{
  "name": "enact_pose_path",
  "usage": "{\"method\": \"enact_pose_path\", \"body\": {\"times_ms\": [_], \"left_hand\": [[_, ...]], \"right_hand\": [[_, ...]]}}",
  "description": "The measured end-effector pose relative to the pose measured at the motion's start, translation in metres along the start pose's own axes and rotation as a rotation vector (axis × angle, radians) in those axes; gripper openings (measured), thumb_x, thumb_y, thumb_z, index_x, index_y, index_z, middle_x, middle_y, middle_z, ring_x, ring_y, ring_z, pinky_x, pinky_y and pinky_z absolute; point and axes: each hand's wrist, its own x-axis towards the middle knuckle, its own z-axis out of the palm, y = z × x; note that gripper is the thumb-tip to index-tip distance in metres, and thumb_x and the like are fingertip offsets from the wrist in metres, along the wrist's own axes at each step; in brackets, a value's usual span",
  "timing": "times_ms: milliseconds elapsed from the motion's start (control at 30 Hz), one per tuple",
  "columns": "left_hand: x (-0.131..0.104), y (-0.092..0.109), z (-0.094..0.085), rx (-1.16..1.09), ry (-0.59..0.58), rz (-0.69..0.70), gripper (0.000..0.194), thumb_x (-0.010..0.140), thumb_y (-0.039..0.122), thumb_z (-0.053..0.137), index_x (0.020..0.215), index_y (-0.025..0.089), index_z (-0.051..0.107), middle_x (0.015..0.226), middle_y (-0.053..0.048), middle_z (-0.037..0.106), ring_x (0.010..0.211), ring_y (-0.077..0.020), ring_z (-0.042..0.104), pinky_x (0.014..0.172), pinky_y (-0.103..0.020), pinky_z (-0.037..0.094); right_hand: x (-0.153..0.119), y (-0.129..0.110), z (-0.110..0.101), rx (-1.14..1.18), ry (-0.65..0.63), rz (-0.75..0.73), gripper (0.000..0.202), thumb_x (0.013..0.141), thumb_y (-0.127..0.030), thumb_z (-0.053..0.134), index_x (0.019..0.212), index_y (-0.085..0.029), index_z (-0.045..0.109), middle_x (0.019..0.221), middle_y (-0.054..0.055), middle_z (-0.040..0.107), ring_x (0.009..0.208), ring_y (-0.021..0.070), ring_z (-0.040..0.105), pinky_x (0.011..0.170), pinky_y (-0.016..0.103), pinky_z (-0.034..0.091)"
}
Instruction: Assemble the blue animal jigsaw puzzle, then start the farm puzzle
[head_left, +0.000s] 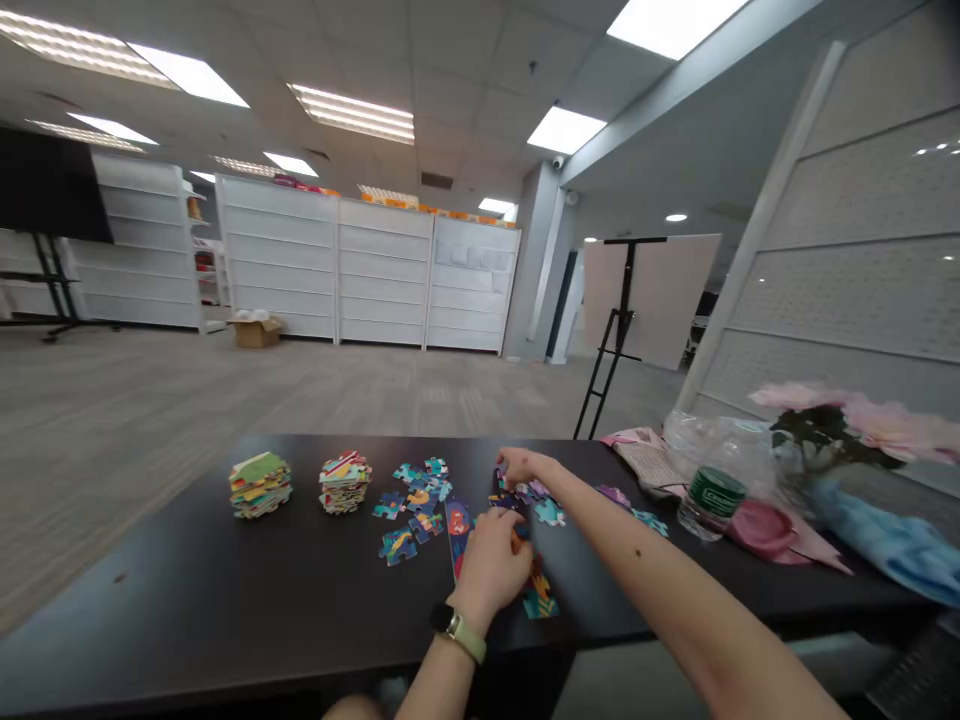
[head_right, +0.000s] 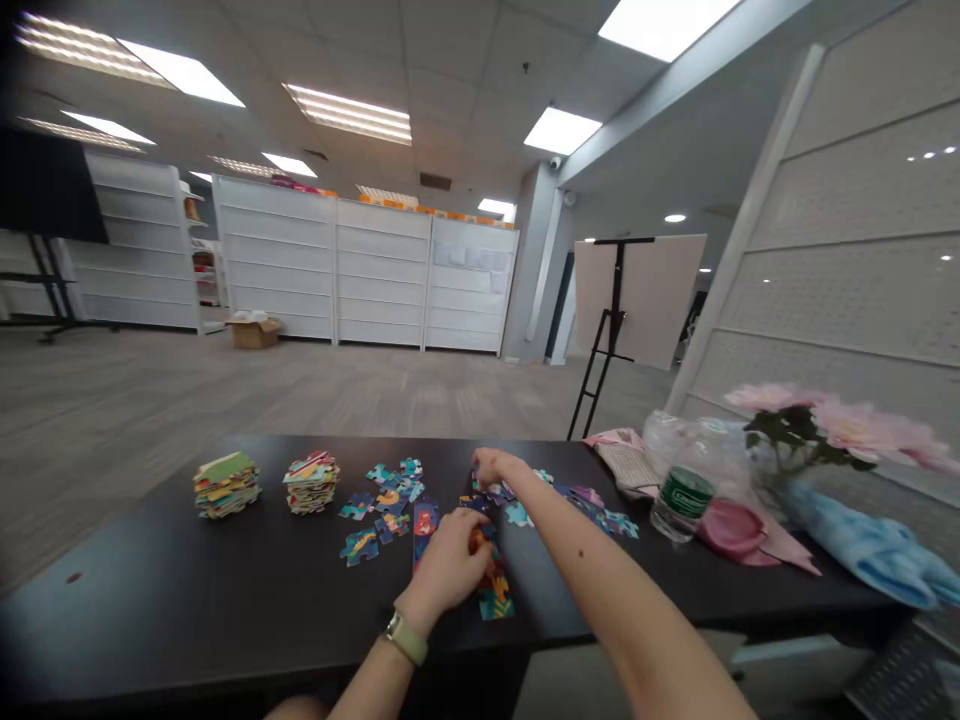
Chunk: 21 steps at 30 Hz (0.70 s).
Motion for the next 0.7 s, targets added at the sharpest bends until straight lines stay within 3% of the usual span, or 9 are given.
{"method": "enact_pose_path", "body": {"times_ms": [133, 233, 333, 433, 567, 700], "left_hand": [[-0.001, -0.004, -0.005, 0.032, -0.092, 0.012, 0.048, 0.080, 0.041, 0.059, 0.124, 0.024, 0.062, 0.131, -0.008, 0.057, 0.122, -0.0290, 0.049, 0.106, -0.040, 0.037], [-0.007, -0.009, -0.007, 0.116, -0.184, 0.052, 0.064, 0.066, 0.053, 0.071, 0.125, 0.027, 0.063, 0.144, -0.010, 0.047, 0.134, -0.0367, 0.037, 0.112, -0.050, 0.028], [-0.010, -0.011, -0.007, 0.142, -0.221, 0.042, 0.067, 0.065, 0.058, 0.072, 0.124, 0.029, 0.063, 0.147, -0.010, 0.044, 0.139, -0.0384, 0.031, 0.113, -0.053, 0.024], [-0.009, -0.008, -0.008, 0.132, -0.227, 0.021, 0.068, 0.063, 0.057, 0.073, 0.124, 0.029, 0.063, 0.145, -0.010, 0.046, 0.138, -0.0381, 0.034, 0.112, -0.053, 0.026], [-0.012, -0.005, -0.010, 0.144, -0.207, 0.025, 0.062, 0.066, 0.052, 0.071, 0.122, 0.027, 0.065, 0.145, -0.011, 0.047, 0.138, -0.0373, 0.034, 0.113, -0.052, 0.026], [-0.017, -0.004, -0.013, 0.146, -0.213, 0.034, 0.057, 0.068, 0.049, 0.070, 0.121, 0.027, 0.065, 0.147, -0.009, 0.046, 0.140, -0.0357, 0.032, 0.114, -0.051, 0.026]], "right_hand": [[-0.023, 0.003, -0.014, 0.145, 0.123, 0.036, 0.021, 0.090, -0.030, 0.067, 0.104, -0.016, 0.066, 0.107, 0.006, 0.067, 0.095, 0.0195, 0.064, 0.083, 0.035, 0.055], [-0.073, 0.012, -0.011, 0.256, 0.203, 0.019, 0.024, 0.079, -0.023, 0.073, 0.100, -0.014, 0.067, 0.087, 0.004, 0.068, 0.083, 0.0174, 0.064, 0.072, 0.027, 0.053], [-0.139, 0.031, 0.014, 0.379, 0.210, -0.029, 0.041, 0.085, -0.035, 0.062, 0.121, -0.017, 0.058, 0.080, 0.000, 0.065, 0.073, 0.0156, 0.064, 0.062, 0.026, 0.054], [-0.189, 0.049, 0.051, 0.700, 0.175, -0.040, 0.042, 0.076, -0.044, 0.070, 0.108, -0.017, 0.065, 0.076, 0.001, 0.065, 0.067, 0.0168, 0.063, 0.057, 0.027, 0.052], [-0.208, 0.049, 0.083, 0.659, 0.360, 0.009, 0.034, 0.076, -0.042, 0.066, 0.101, -0.018, 0.068, 0.077, 0.003, 0.068, 0.070, 0.0187, 0.063, 0.066, 0.030, 0.051], [-0.205, 0.033, 0.081, 0.404, 0.435, 0.016, 0.021, 0.072, -0.033, 0.064, 0.086, -0.020, 0.072, 0.079, 0.004, 0.068, 0.074, 0.0209, 0.062, 0.072, 0.033, 0.049]]}}
